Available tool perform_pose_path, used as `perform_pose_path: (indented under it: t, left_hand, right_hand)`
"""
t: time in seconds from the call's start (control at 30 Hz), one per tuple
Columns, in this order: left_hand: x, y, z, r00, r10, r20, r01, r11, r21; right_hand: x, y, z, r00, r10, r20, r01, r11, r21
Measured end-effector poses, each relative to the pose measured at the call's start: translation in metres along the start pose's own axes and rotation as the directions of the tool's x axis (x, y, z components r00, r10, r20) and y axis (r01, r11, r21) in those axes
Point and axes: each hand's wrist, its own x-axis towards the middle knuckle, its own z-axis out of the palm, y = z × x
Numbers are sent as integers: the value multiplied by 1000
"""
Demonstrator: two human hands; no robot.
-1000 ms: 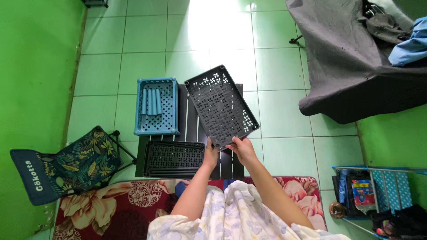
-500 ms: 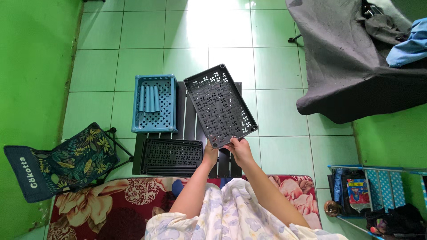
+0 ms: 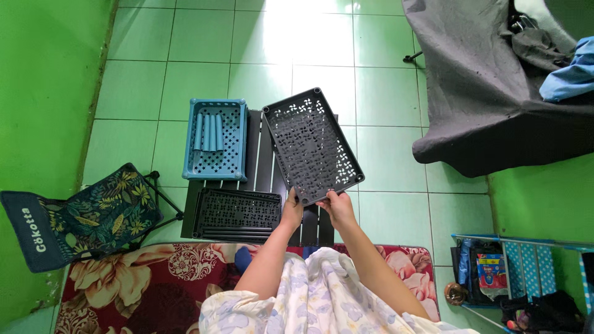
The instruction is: The person assembles a small plastic storage rack by inserting metal rods into blue and black perforated trays. They connect the trays and rods to form a multi-tiered structure and place it on a low bench.
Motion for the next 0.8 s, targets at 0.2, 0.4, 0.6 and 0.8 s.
perform_pose_path:
  t: [0.2,0.4,0.6,0.8]
  left_hand:
    - [-2,0,-5,997,-74,-22,77,981,176]
    - [-1,5,-6,1000,-28,3,28,997,77]
    - [1,13,-6,998,-64,11,62,995,80]
    - [-2,17,-4,997,-80,5,79,994,80]
  right_hand:
    - [25,-17,-28,999,10,-36,-13,995,-98]
    - [29,-57,-40,999,10,-48,-18,984,-174]
    - [17,-102,-33,998,-58,24,62,957,-283]
    - [-9,-133,-22,998,-30,60,45,963,-267]
